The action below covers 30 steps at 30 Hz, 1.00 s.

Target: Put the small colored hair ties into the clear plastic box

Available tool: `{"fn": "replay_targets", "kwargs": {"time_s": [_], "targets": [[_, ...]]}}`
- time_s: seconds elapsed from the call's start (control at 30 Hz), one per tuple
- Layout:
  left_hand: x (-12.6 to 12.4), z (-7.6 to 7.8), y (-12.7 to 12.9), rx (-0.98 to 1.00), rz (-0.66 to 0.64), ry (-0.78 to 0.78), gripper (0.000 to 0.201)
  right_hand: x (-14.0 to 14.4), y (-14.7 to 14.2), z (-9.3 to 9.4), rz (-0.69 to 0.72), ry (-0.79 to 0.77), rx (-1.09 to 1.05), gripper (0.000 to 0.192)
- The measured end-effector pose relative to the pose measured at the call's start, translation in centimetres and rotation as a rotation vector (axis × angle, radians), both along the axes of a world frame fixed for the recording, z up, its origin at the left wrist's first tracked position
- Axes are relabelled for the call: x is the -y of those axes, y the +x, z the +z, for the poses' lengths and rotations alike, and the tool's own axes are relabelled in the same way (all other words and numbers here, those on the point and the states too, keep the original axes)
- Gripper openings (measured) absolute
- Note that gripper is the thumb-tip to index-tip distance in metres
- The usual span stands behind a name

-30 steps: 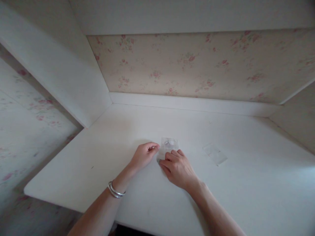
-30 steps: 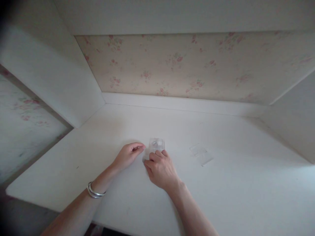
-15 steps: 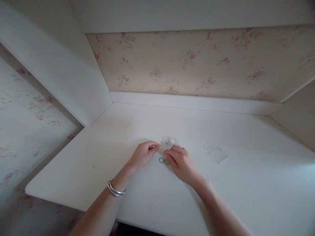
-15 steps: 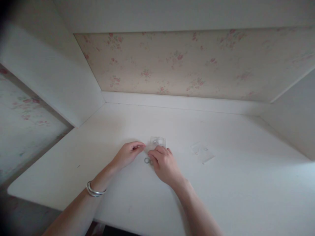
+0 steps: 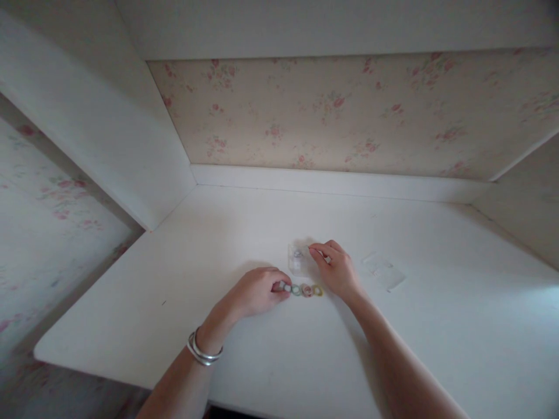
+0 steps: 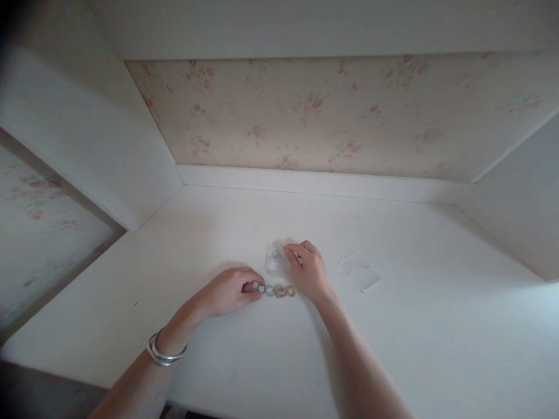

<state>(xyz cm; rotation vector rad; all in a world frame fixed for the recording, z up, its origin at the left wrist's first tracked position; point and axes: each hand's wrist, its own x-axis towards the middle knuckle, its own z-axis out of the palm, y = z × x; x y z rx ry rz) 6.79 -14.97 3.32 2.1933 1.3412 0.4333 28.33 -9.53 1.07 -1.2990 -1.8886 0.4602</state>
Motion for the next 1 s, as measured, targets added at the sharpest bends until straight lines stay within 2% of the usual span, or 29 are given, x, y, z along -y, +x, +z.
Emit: {"fn": "replay_targets", "kwargs": {"time_s": [0.2,0.33,0.43,0.63,0.83,1.0], "targets": [[0.0,-0.4,-0.1,-0.008,0.013,0.021,0.016,-0.5,-1.1,-0.3,0.038,0.026,0.127,0.023],[-0.1,-0.5,-0.1,0.043,-0.018,0.057,0.017,-0.2,-0.4,0.2,-0.064,0.062,0.036,0.028],[-0.3,-0.5,-0.1,0.077,-0.020,0.077,0.021,0.2,0.2,0.2,-0.162,0.033,-0.060,0.034],[-0.3,-0.1,0.1,0.133,0.047,0.054,0.018,0.7,0.4,-0.2,-0.203,-0.040,-0.129,0.033],[-0.5,0.4,-0.1,0.200,0.115,-0.017,0.019,1.0,0.2,-0.2,-0.185,-0.019,-0.139,0.033],[-0.7,0.5,0.0,0.218,0.207,0.030,0.026,1.4,0.2,0.0,-0.163,0.013,-0.066,0.030]]}}
